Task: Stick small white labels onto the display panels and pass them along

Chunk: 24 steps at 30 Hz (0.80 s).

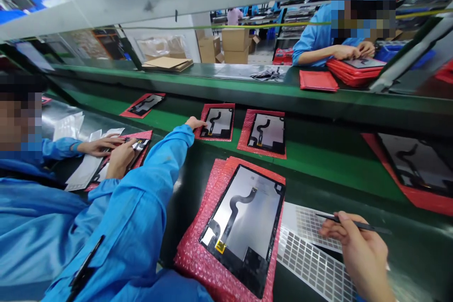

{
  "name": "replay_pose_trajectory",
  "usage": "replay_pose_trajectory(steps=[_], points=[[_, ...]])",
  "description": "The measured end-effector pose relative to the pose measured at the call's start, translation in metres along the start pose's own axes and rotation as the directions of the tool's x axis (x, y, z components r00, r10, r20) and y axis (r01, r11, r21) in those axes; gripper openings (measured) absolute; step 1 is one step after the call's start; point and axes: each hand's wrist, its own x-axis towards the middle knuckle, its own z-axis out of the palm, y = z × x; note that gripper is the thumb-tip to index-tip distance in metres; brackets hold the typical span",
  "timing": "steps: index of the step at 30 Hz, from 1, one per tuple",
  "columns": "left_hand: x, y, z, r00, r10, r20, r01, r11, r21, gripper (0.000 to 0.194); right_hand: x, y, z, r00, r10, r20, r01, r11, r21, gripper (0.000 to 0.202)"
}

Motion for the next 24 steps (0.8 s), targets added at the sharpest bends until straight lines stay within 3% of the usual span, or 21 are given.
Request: replay_pose_trajectory(steps=[4,7,11,14,15,19,22,24], points=[[-0.013,0.000,0.002,0.998,-0.013,0.062,0.028,0.972,-0.234,0.040,0.000,-0.001,0.000,1.000,-0.002,0.021,0.001,0.999,0.048,0.013],[-0.024,0.004,0.000,0.998,0.040,0.058,-0.015,0.923,-0.385,0.039,-0.001,-0.002,-0.001,0.999,-0.026,0.022,0.024,0.996,0.083,0.012],[-0.041,0.014,-0.005,0.990,0.141,-0.021,-0.131,0.841,-0.525,0.038,-0.005,-0.005,0.001,0.999,-0.042,0.013,0.041,0.994,0.098,0.014],[-0.064,0.015,-0.011,0.972,0.204,-0.116,-0.233,0.774,-0.589,0.026,-0.007,-0.007,0.001,0.996,-0.087,0.021,0.085,0.992,0.094,0.021],[-0.076,0.013,-0.015,0.964,0.229,-0.136,-0.263,0.749,-0.608,0.025,-0.007,-0.007,0.000,0.994,-0.101,0.045,0.096,0.989,0.114,0.023],[-0.142,-0.009,-0.039,0.942,0.320,-0.103,-0.303,0.676,-0.672,0.055,-0.004,-0.005,-0.005,0.997,-0.033,0.067,0.026,0.995,0.100,0.031],[-0.205,-0.033,-0.046,0.931,0.348,0.111,-0.182,0.705,-0.685,0.079,-0.004,-0.001,-0.005,0.990,-0.026,0.136,0.022,0.999,0.029,0.039],[-0.243,-0.051,-0.035,0.911,0.360,0.201,-0.154,0.749,-0.645,0.086,-0.005,0.002,-0.002,0.984,-0.030,0.175,0.032,0.999,-0.009,0.042]])
